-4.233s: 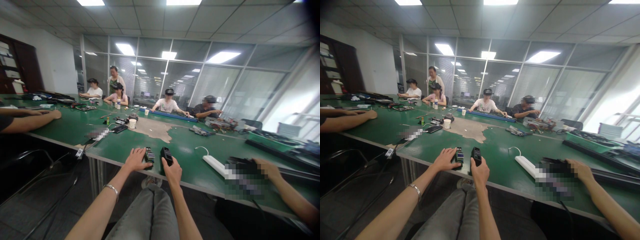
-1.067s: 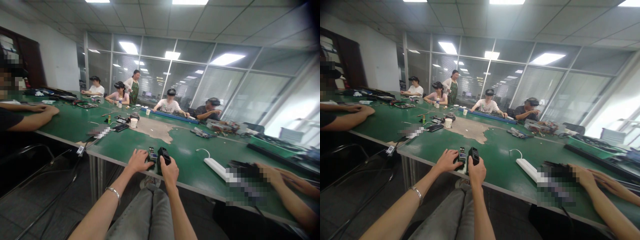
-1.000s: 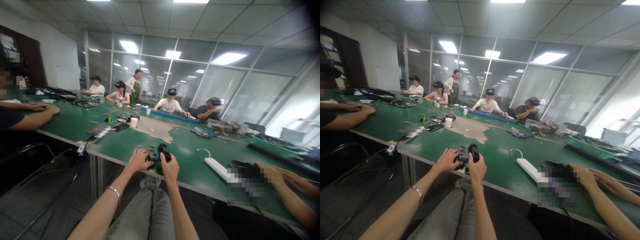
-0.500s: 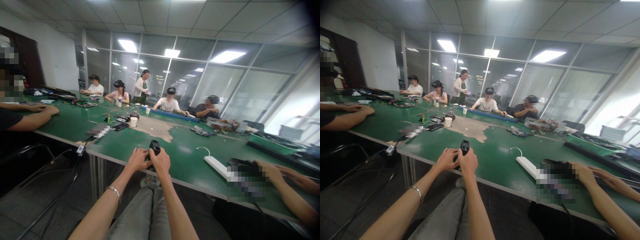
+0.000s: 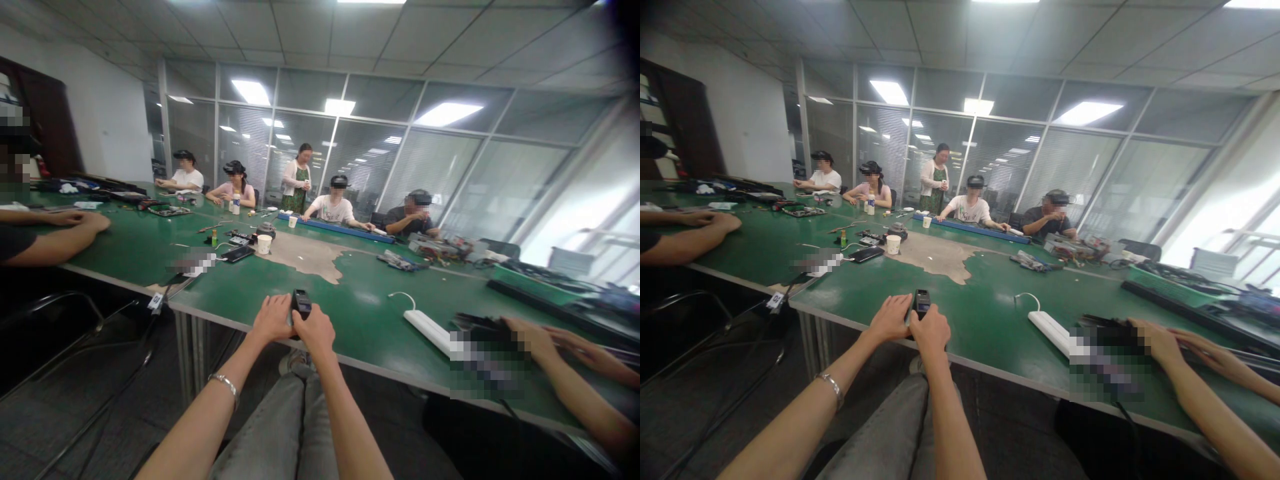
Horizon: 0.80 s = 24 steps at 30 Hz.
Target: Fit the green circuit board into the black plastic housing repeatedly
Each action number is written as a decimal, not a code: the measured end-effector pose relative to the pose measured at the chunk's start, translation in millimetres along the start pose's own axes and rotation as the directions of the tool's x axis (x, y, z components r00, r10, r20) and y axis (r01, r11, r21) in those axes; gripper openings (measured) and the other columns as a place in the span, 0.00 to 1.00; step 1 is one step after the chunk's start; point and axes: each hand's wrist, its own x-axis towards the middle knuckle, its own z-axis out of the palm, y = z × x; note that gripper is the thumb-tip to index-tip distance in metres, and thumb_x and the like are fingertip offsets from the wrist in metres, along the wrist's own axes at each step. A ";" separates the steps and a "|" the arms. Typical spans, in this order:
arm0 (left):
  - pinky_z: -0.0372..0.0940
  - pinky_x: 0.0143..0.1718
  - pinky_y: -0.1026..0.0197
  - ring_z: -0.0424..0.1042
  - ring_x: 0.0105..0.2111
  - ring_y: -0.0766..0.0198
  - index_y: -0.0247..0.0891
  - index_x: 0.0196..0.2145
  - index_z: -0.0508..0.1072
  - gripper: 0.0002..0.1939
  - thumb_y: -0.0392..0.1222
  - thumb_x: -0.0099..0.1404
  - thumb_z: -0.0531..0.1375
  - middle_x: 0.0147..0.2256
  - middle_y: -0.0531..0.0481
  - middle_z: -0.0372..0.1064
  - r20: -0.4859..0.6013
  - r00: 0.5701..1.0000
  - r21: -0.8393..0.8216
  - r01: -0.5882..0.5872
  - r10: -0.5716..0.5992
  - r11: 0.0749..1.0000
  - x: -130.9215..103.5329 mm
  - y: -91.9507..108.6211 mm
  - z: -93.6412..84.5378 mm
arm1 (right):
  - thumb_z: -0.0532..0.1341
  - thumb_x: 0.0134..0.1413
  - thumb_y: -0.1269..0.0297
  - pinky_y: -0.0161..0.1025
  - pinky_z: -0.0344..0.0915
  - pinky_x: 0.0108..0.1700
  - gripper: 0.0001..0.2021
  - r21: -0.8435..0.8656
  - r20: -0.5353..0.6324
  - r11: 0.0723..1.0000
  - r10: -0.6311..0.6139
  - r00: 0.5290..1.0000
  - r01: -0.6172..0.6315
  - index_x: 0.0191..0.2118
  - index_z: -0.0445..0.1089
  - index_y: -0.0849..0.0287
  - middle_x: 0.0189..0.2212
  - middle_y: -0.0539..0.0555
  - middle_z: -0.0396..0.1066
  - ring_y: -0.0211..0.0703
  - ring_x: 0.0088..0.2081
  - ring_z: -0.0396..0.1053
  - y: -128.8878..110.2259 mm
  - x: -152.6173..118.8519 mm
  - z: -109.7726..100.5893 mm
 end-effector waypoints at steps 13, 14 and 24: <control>0.46 0.63 0.45 0.56 0.60 0.48 0.37 0.61 0.56 0.37 0.59 0.59 0.55 0.60 0.38 0.58 -0.046 0.999 -0.008 -0.026 0.026 1.000 1.5 -4.2 7.3 | 0.55 0.56 0.45 0.42 0.65 0.41 0.24 0.091 -0.103 0.996 0.016 0.995 -0.007 0.47 0.68 0.60 0.37 0.62 0.75 0.53 0.41 0.73 -2.7 -0.5 -2.4; 0.46 0.62 0.45 0.56 0.59 0.48 0.37 0.60 0.56 0.38 0.62 0.59 0.56 0.59 0.38 0.59 -0.049 0.998 -0.007 -0.030 0.030 1.000 1.5 -4.2 7.4 | 0.55 0.56 0.45 0.42 0.64 0.41 0.25 0.116 -0.125 0.993 0.019 0.992 -0.004 0.49 0.68 0.60 0.37 0.62 0.75 0.53 0.42 0.73 -3.1 0.6 -5.4; 0.46 0.61 0.43 0.59 0.57 0.48 0.42 0.55 0.61 0.40 0.74 0.56 0.52 0.55 0.42 0.63 -0.067 0.997 -0.014 -0.027 0.026 1.000 2.5 -3.2 8.3 | 0.54 0.57 0.46 0.40 0.63 0.42 0.24 0.257 -0.302 0.966 0.110 0.947 -0.030 0.50 0.69 0.59 0.37 0.61 0.75 0.53 0.41 0.73 34.6 4.9 -8.1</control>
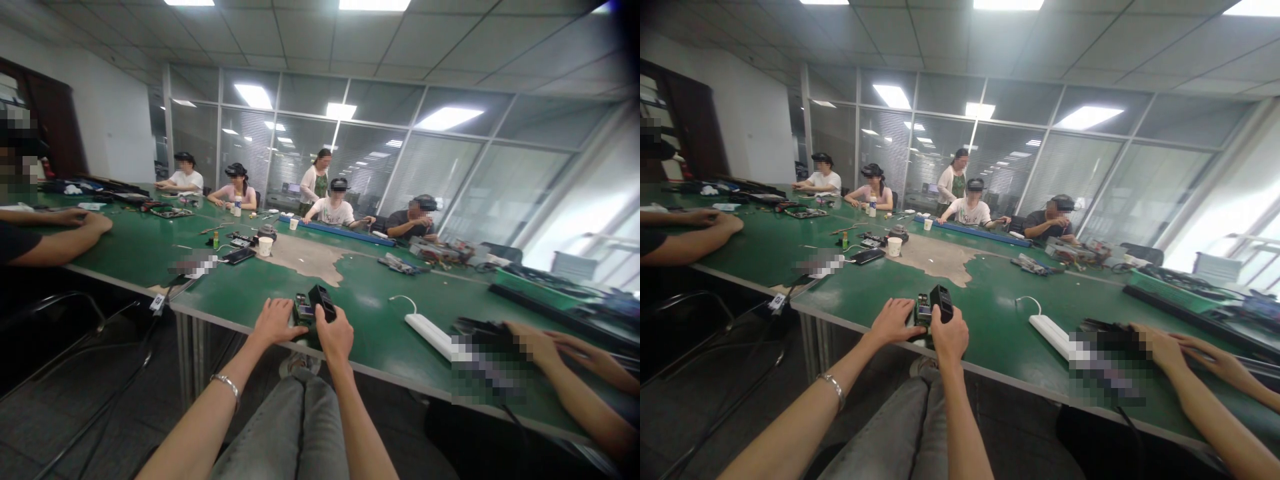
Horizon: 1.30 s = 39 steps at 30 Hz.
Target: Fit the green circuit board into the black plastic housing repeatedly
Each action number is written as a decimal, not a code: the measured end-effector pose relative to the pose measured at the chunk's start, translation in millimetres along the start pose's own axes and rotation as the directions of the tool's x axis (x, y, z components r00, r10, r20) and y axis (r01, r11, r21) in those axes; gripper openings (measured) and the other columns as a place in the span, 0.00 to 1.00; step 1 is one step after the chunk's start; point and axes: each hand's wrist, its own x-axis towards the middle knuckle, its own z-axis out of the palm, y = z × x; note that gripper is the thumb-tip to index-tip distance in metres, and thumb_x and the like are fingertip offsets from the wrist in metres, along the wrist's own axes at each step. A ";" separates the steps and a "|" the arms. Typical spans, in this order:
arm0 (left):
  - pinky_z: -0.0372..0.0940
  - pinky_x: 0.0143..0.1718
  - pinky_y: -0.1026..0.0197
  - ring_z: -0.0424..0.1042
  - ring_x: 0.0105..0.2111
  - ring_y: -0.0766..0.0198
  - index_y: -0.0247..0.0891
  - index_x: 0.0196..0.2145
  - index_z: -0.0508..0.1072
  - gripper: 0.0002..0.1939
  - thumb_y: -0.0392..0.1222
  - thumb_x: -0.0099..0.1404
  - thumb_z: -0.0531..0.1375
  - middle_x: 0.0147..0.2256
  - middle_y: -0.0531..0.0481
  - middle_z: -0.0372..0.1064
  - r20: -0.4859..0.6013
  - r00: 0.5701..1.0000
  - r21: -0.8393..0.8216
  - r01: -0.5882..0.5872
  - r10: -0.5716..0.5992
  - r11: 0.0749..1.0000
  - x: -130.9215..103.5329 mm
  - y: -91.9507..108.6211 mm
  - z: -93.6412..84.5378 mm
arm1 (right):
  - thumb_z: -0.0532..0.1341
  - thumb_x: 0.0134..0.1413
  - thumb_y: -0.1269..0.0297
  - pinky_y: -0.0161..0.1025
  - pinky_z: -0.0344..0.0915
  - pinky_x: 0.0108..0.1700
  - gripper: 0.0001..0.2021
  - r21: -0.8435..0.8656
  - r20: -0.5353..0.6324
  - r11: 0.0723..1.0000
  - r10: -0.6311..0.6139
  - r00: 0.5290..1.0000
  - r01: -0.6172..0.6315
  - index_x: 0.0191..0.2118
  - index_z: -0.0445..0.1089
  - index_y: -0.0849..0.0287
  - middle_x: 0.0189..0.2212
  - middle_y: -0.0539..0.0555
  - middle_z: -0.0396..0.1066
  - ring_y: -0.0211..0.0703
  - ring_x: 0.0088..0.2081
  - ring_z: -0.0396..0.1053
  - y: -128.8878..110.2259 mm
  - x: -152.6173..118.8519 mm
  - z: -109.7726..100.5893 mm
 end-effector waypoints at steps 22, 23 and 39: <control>0.48 0.61 0.41 0.58 0.58 0.47 0.42 0.56 0.64 0.40 0.74 0.58 0.49 0.56 0.43 0.63 -0.028 0.999 0.011 -0.032 0.032 0.999 -3.7 -1.2 -0.8 | 0.56 0.56 0.49 0.41 0.61 0.45 0.25 -0.167 -0.041 0.983 -0.079 0.996 0.072 0.52 0.66 0.62 0.40 0.62 0.72 0.54 0.48 0.68 43.5 -15.0 20.6; 0.48 0.61 0.41 0.58 0.58 0.47 0.42 0.56 0.64 0.40 0.74 0.58 0.49 0.56 0.43 0.63 -0.029 0.999 0.009 -0.033 0.034 0.999 -3.7 -1.4 -0.7 | 0.57 0.55 0.49 0.41 0.61 0.45 0.25 -0.162 -0.041 0.984 -0.080 0.996 0.073 0.52 0.66 0.62 0.41 0.63 0.72 0.54 0.48 0.68 44.2 -14.9 20.3; 0.47 0.61 0.43 0.58 0.58 0.49 0.45 0.51 0.70 0.31 0.69 0.59 0.54 0.56 0.44 0.64 -0.029 0.999 0.003 -0.019 0.019 1.000 -1.6 -0.1 0.5 | 0.56 0.53 0.45 0.39 0.63 0.42 0.22 0.175 0.082 0.983 -0.064 0.995 0.049 0.42 0.72 0.58 0.36 0.59 0.76 0.50 0.40 0.73 -14.1 1.8 2.8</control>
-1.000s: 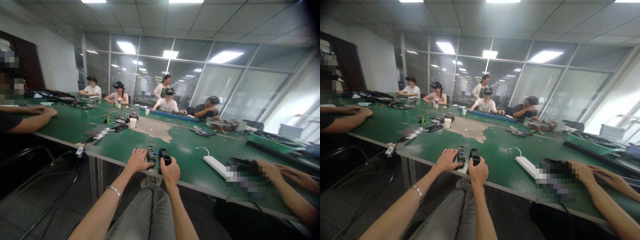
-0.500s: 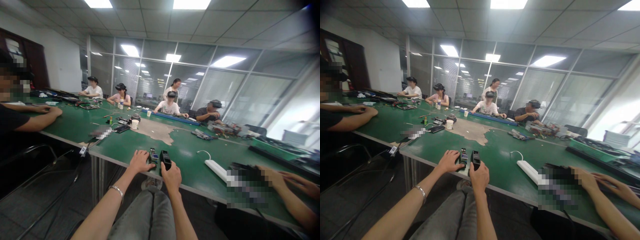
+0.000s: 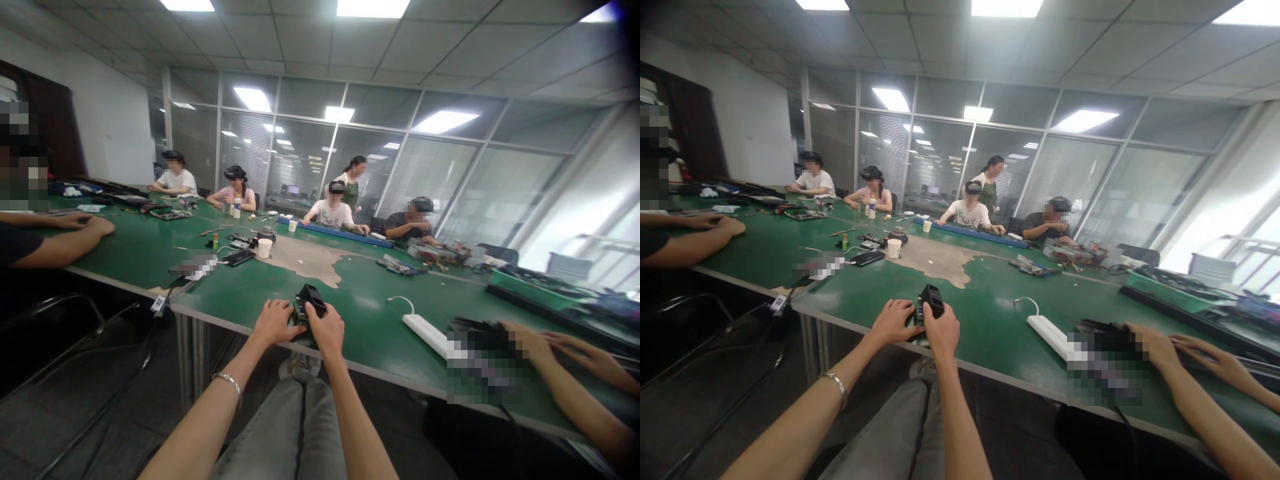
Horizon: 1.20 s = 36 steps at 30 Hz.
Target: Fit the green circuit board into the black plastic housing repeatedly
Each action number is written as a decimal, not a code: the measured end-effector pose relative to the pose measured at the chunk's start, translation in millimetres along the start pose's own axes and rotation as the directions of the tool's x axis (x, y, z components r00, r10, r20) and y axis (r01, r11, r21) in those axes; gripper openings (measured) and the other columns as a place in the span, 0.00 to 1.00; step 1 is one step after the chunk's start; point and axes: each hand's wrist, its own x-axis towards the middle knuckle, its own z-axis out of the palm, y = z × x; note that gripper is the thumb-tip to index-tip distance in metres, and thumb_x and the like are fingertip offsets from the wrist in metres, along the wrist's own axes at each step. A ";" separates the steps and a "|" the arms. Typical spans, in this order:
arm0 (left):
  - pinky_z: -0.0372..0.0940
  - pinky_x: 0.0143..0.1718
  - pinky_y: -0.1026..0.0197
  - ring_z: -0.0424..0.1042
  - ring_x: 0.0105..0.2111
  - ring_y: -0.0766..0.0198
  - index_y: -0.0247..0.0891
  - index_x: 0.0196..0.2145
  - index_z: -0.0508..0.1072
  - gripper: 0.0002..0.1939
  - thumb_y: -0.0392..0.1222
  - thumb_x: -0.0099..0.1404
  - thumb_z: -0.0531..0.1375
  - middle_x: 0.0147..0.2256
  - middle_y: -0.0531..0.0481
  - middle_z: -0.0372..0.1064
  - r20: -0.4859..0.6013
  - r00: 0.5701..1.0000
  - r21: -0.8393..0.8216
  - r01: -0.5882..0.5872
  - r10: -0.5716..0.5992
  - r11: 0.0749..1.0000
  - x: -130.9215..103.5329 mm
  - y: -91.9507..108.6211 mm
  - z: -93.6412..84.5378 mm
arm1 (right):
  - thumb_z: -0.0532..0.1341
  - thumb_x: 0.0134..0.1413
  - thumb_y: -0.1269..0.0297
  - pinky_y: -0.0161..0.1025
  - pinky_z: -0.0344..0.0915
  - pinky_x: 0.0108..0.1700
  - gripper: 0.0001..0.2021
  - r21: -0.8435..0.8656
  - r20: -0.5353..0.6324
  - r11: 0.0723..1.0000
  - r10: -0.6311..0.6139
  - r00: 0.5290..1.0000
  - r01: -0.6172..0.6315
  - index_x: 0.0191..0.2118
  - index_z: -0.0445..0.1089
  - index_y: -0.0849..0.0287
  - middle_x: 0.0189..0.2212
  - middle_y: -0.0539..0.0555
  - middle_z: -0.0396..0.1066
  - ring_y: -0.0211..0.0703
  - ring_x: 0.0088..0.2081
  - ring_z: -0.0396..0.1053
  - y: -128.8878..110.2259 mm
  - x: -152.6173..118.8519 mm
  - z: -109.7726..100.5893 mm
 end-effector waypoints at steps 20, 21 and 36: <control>0.47 0.62 0.43 0.56 0.60 0.47 0.41 0.57 0.63 0.37 0.67 0.57 0.56 0.60 0.40 0.59 0.025 1.000 -0.034 -0.013 0.014 0.999 0.1 -3.4 0.7 | 0.57 0.52 0.45 0.43 0.66 0.42 0.23 -0.317 0.194 0.948 0.054 0.979 0.011 0.42 0.70 0.60 0.37 0.64 0.75 0.54 0.43 0.73 -16.5 1.6 6.6; 0.47 0.62 0.43 0.54 0.61 0.46 0.40 0.60 0.59 0.41 0.67 0.56 0.57 0.62 0.39 0.55 0.034 0.999 -0.033 -0.006 0.007 0.999 0.7 -3.6 1.2 | 0.57 0.52 0.45 0.43 0.66 0.42 0.23 -0.326 0.199 0.945 0.061 0.978 0.007 0.42 0.70 0.60 0.37 0.64 0.75 0.53 0.43 0.73 -15.1 -0.1 6.7; 0.43 0.63 0.42 0.49 0.63 0.47 0.31 0.67 0.38 0.49 0.57 0.57 0.55 0.64 0.35 0.50 0.050 0.999 -0.052 0.018 -0.015 0.998 1.2 -2.9 3.7 | 0.53 0.56 0.43 0.43 0.64 0.41 0.26 -0.393 0.157 0.916 -0.018 0.987 0.079 0.47 0.67 0.63 0.38 0.65 0.73 0.55 0.43 0.72 -2.4 -20.3 15.6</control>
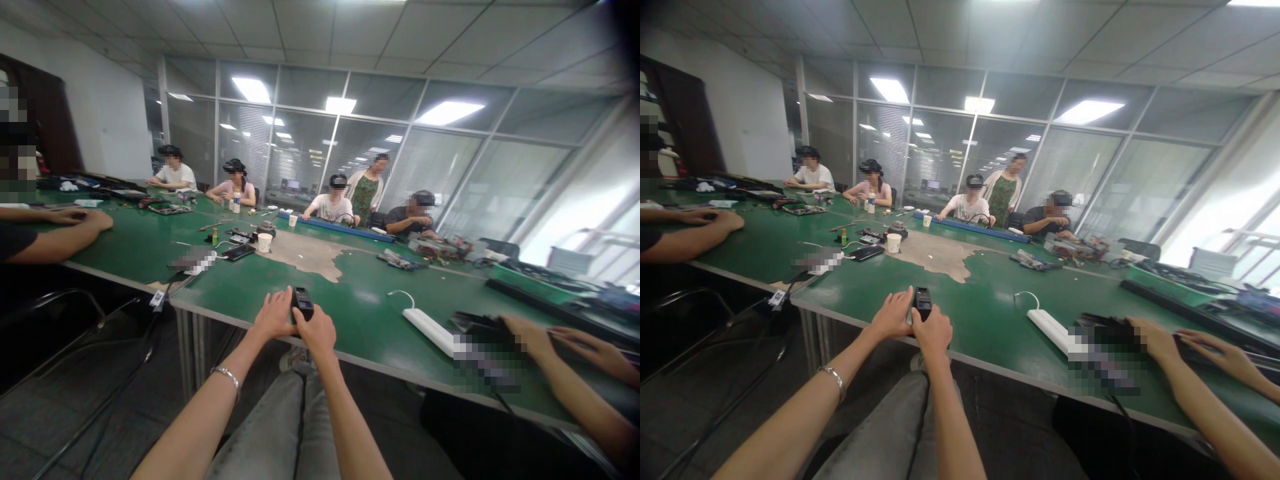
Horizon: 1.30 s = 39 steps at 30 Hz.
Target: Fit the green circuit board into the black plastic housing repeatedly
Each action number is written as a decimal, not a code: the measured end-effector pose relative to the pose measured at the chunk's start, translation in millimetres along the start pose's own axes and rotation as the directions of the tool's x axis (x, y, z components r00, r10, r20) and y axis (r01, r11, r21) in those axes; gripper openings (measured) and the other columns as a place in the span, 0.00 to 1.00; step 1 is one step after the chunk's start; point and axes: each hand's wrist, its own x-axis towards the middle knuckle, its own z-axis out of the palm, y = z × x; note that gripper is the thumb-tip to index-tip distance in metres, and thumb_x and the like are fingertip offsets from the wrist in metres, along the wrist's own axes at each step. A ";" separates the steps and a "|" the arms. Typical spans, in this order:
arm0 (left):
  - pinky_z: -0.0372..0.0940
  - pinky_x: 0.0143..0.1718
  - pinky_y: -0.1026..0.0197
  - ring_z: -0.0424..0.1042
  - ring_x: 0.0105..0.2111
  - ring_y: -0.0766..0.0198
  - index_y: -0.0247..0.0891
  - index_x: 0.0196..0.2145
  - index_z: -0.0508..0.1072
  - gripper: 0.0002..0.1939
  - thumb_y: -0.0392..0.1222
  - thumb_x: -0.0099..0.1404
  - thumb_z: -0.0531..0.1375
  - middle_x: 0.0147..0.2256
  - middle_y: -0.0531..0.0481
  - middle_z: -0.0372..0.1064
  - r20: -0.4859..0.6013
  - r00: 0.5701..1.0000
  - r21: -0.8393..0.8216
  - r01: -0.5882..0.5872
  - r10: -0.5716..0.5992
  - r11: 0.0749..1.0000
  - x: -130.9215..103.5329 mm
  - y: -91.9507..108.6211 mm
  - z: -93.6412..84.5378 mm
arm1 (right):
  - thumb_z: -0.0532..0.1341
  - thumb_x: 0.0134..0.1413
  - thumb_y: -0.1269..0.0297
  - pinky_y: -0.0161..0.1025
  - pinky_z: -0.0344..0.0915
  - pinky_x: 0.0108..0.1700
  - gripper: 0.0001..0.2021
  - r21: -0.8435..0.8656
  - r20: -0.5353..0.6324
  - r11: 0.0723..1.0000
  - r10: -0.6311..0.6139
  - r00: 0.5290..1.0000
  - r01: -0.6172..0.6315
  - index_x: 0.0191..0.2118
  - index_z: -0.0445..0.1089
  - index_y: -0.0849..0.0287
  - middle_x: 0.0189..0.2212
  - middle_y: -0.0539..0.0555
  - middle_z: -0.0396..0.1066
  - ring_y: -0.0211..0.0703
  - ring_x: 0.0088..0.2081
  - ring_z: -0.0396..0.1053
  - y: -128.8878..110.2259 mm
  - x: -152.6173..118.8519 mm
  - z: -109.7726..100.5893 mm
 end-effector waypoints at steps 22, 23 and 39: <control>0.41 0.63 0.43 0.49 0.64 0.46 0.33 0.67 0.36 0.56 0.69 0.55 0.55 0.63 0.34 0.51 0.042 0.999 -0.013 0.025 -0.024 1.000 3.0 0.4 -4.3 | 0.54 0.56 0.45 0.39 0.62 0.43 0.25 0.396 -0.258 0.918 0.075 0.963 0.035 0.49 0.70 0.61 0.40 0.59 0.75 0.50 0.42 0.72 25.1 16.5 -11.2; 0.41 0.63 0.43 0.48 0.64 0.46 0.34 0.67 0.35 0.56 0.70 0.54 0.55 0.64 0.34 0.50 0.053 0.998 -0.014 0.032 -0.031 0.999 3.9 0.1 -4.2 | 0.55 0.55 0.45 0.39 0.62 0.42 0.26 0.377 -0.250 0.926 0.098 0.963 0.003 0.48 0.70 0.61 0.39 0.60 0.75 0.50 0.41 0.72 31.7 16.2 -8.4; 0.37 0.64 0.39 0.45 0.65 0.45 0.35 0.67 0.43 0.53 0.73 0.55 0.53 0.65 0.37 0.49 0.088 0.996 -0.020 0.030 -0.028 0.999 4.6 0.6 -3.0 | 0.57 0.55 0.51 0.42 0.58 0.52 0.31 0.120 -0.230 0.991 -0.030 0.973 0.058 0.58 0.61 0.68 0.48 0.65 0.70 0.54 0.51 0.65 57.3 7.1 17.4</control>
